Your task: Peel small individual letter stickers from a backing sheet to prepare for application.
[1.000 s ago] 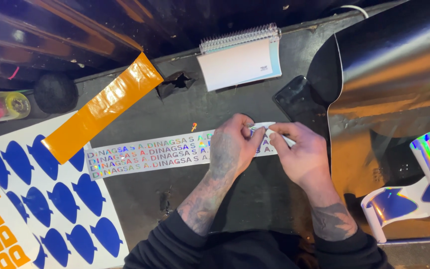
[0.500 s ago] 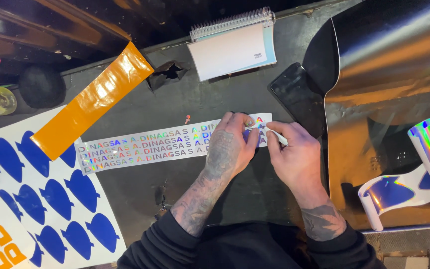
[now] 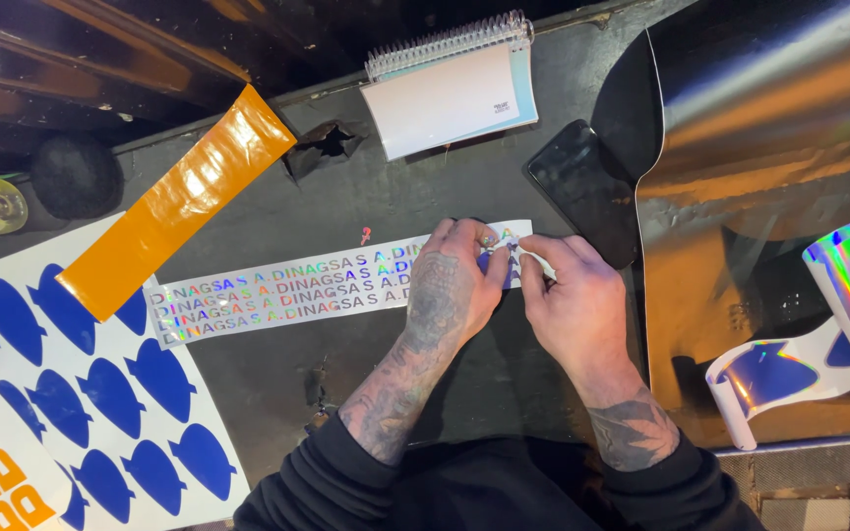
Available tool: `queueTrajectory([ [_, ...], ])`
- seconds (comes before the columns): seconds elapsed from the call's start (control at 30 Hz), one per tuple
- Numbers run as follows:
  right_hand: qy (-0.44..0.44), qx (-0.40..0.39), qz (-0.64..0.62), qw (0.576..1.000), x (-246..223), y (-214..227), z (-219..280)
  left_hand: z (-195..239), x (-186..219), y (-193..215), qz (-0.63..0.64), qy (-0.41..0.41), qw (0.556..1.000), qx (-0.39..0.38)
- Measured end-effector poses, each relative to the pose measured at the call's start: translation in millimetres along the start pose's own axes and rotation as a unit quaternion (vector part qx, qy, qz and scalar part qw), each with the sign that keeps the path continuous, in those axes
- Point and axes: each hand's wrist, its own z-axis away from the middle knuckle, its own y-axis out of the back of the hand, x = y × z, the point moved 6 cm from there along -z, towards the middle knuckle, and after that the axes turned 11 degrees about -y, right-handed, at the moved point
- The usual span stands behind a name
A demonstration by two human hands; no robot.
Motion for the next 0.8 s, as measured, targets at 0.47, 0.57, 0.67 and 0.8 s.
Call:
queueTrajectory([
  [0.47,-0.007,-0.082,-0.092,0.992,8.3,8.1,-3.6,8.3,6.9,7.9,0.020,-0.051,0.998,0.028],
  [0.57,-0.005,-0.080,-0.112,0.990,7.5,5.5,2.0,11.4,10.8,9.1,0.028,-0.077,0.996,0.021],
  [0.67,-0.033,-0.040,-0.069,0.996,4.3,5.2,2.5,10.5,8.1,6.7,0.018,-0.077,0.997,0.023],
  [0.8,-0.077,-0.041,-0.055,0.995,6.4,4.0,2.0,7.1,2.9,8.0,0.027,-0.043,0.999,0.008],
])
